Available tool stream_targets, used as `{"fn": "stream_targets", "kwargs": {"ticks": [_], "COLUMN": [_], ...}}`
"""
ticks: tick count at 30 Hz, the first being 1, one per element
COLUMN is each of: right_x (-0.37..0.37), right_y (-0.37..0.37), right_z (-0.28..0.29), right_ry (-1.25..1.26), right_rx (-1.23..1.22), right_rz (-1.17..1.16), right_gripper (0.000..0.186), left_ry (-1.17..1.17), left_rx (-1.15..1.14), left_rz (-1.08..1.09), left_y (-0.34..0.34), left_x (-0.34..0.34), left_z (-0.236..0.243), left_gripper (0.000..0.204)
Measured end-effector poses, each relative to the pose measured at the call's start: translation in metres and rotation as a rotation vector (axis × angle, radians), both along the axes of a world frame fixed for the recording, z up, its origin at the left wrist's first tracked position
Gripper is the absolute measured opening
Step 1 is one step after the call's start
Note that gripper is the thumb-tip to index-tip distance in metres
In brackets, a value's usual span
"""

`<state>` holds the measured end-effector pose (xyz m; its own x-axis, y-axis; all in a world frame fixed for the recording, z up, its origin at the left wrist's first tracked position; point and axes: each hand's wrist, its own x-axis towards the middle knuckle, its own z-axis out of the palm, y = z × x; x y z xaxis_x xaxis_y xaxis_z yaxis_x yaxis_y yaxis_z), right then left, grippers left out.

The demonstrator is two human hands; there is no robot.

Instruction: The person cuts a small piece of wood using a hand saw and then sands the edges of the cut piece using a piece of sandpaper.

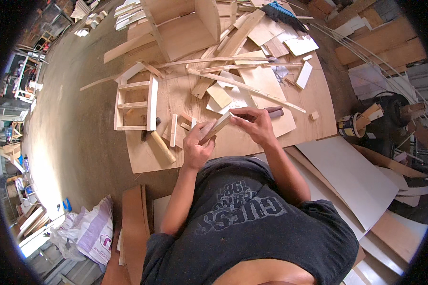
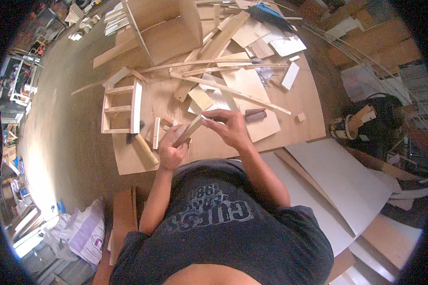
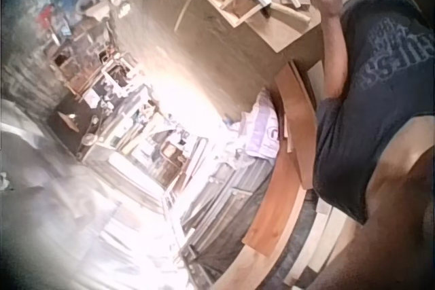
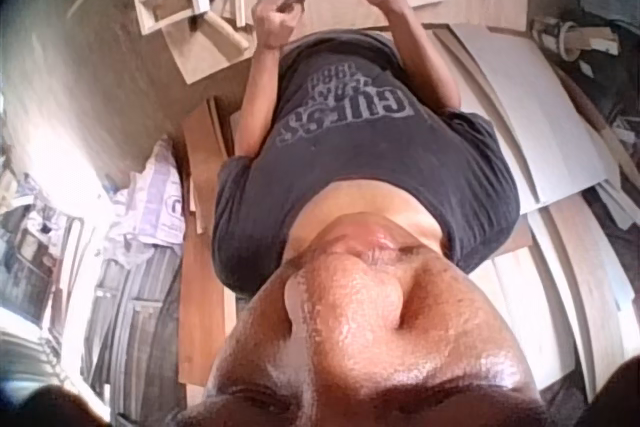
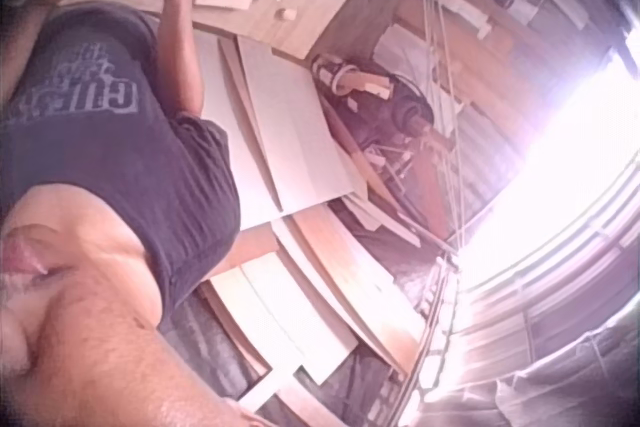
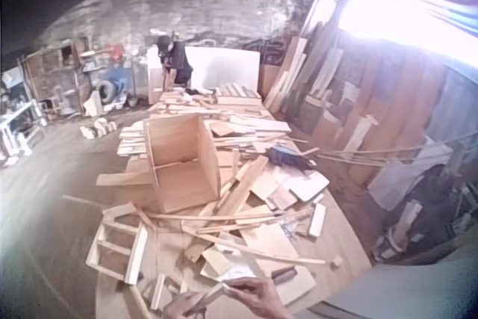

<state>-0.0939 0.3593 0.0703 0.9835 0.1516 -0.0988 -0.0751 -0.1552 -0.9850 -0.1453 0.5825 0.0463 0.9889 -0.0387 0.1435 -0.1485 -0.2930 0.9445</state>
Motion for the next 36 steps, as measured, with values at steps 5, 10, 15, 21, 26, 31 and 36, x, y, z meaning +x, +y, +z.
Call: {"fn": "stream_targets", "kwargs": {"ticks": [5, 10, 15, 21, 26, 31, 36], "right_x": [0.007, 0.014, 0.011, 0.002, -0.011, -0.024, -0.029], "right_y": [0.005, 0.017, 0.033, 0.03, 0.032, 0.017, 0.003], "right_z": [-0.008, 0.0, 0.011, 0.01, -0.019, -0.108, -0.17], "right_ry": [-0.004, -0.029, -0.011, 0.025, -0.007, 0.048, 0.23], "right_rx": [0.12, 0.226, 0.283, 0.178, 0.109, 0.05, -0.074], "right_rz": [-0.119, -0.157, -0.225, -0.228, -0.308, -0.368, -0.511], "right_gripper": [0.033, 0.032, 0.033, 0.033, 0.032, 0.031, 0.032], "left_ry": [-0.03, 0.159, 0.223, 0.221, 0.322, 0.427, 0.423], "left_rx": [-0.187, -0.612, -0.556, -0.476, -0.469, -0.247, 0.0], "left_rz": [0.036, 0.117, 0.118, -0.01, -0.118, -0.047, 0.122], "left_y": [0.028, 0.043, 0.058, 0.071, 0.074, 0.068, 0.079], "left_x": [0.004, 0.004, 0.017, 0.023, 0.023, 0.011, -0.019], "left_z": [-0.012, -0.036, -0.03, -0.025, -0.062, -0.087, -0.155], "left_gripper": [0.041, 0.035, 0.033, 0.029, 0.036, 0.043, 0.042]}}
